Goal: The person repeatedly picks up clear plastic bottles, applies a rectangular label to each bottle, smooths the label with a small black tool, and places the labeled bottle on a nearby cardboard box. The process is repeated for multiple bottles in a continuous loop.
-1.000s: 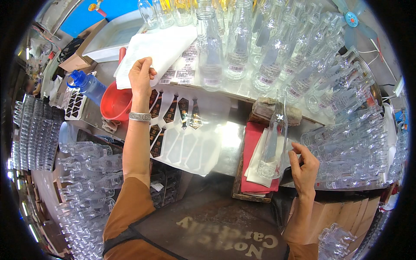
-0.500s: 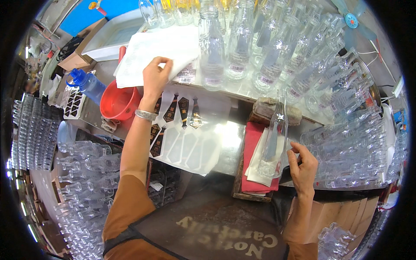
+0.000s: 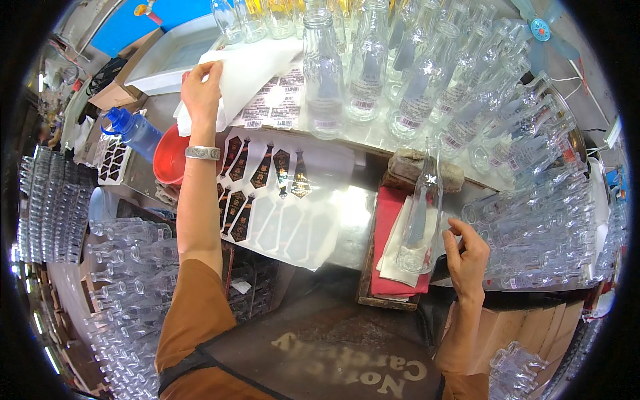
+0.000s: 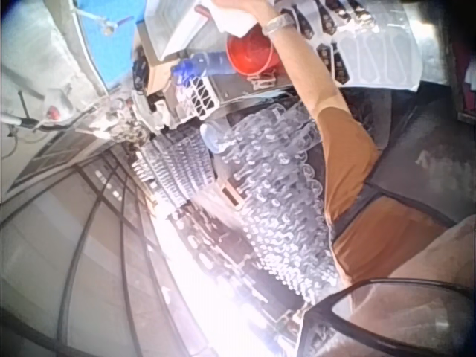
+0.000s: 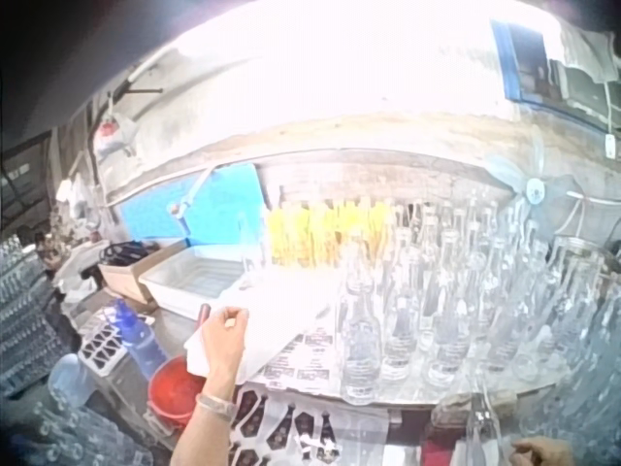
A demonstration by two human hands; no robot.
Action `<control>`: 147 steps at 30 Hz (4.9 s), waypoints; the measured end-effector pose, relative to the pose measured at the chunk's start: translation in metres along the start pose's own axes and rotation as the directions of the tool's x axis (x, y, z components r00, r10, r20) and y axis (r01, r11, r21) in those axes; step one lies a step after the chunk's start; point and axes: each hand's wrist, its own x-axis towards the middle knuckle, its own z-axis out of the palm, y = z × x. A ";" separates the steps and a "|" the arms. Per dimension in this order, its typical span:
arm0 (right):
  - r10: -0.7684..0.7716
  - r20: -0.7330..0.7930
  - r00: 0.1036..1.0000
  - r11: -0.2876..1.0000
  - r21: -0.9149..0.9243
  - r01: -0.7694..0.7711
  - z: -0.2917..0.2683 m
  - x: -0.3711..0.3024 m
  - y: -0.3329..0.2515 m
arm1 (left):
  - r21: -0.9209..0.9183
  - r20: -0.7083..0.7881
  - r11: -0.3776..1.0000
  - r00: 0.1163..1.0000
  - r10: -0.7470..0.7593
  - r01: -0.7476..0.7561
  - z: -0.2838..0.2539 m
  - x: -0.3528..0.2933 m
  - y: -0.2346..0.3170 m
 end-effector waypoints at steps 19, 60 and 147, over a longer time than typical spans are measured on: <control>0.082 0.022 0.996 0.997 -0.011 -0.081 0.001 -0.002 0.013 | 0.376 0.586 0.845 0.804 0.102 -0.381 0.089 -0.010 0.020; -0.447 0.513 0.732 0.827 -0.073 0.557 0.276 0.246 -0.269 | 0.570 0.105 0.817 0.994 0.033 -0.088 -0.071 -0.105 -0.047; -0.344 0.307 0.887 0.938 0.066 0.341 0.262 0.284 -0.279 | 0.214 0.231 0.886 0.902 0.364 -0.412 -0.050 -0.025 -0.008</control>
